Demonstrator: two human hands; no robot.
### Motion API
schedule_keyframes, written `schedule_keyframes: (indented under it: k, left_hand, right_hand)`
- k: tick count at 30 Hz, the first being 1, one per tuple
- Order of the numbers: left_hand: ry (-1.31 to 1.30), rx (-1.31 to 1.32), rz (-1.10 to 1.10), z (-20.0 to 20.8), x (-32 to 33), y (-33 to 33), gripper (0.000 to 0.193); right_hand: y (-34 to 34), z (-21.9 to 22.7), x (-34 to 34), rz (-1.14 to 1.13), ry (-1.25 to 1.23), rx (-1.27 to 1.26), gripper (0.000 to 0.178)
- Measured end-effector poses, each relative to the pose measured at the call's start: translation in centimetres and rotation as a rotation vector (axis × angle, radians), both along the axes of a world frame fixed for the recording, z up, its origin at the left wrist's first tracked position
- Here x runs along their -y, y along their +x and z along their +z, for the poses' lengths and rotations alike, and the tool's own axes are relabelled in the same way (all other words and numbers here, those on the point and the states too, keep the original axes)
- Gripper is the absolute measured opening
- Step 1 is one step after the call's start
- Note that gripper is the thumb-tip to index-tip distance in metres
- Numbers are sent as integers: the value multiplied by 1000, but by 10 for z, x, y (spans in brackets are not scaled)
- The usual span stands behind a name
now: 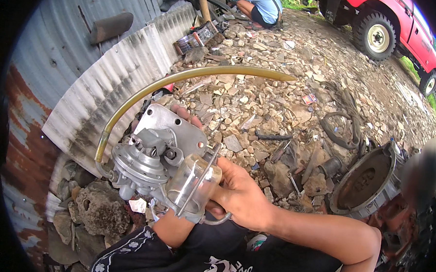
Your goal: The person holds a carburetor and uses a wrench to tighten bolts on its body. They rotate the carburetor to access different sides and continue tightening. The person then places the carburetor onto an engine block, aligns it, and removes it again to continue adjustments.
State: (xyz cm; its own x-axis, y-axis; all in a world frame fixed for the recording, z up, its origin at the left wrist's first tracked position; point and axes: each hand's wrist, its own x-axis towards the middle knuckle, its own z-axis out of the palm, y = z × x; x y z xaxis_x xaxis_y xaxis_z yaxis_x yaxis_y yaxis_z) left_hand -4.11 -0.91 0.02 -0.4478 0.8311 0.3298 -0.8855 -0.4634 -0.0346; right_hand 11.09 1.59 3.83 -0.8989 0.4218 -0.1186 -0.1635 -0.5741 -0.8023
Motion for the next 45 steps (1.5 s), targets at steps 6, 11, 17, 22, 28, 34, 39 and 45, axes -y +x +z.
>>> schedule_keyframes:
  k: [6,11,17,22,28,34,39,45]
  left_hand:
    - [-18,-10,6,-1,7,-7,64]
    - [-32,0,-31,-3,9,-8,65]
    - [-47,-3,-69,-7,12,-1,66]
    - [-55,2,-42,-7,14,-8,66]
    - [-56,-4,-14,-4,9,-18,67]
    - [-52,-12,-7,1,5,-22,68]
    - [-58,-16,-36,-1,11,-19,69]
    - [-69,-45,-122,-6,21,-3,70]
  right_hand:
    - [3,15,-12,111,292,182,20]
    - [19,10,-24,-7,532,270,12]
    - [14,4,-31,-142,771,250,11]
    - [16,19,-37,-124,866,293,16]
    - [12,11,-31,-39,708,266,20]
    - [3,33,-14,257,693,461,29]
    - [3,36,-13,288,657,421,28]
    - [16,18,-16,96,692,330,17]
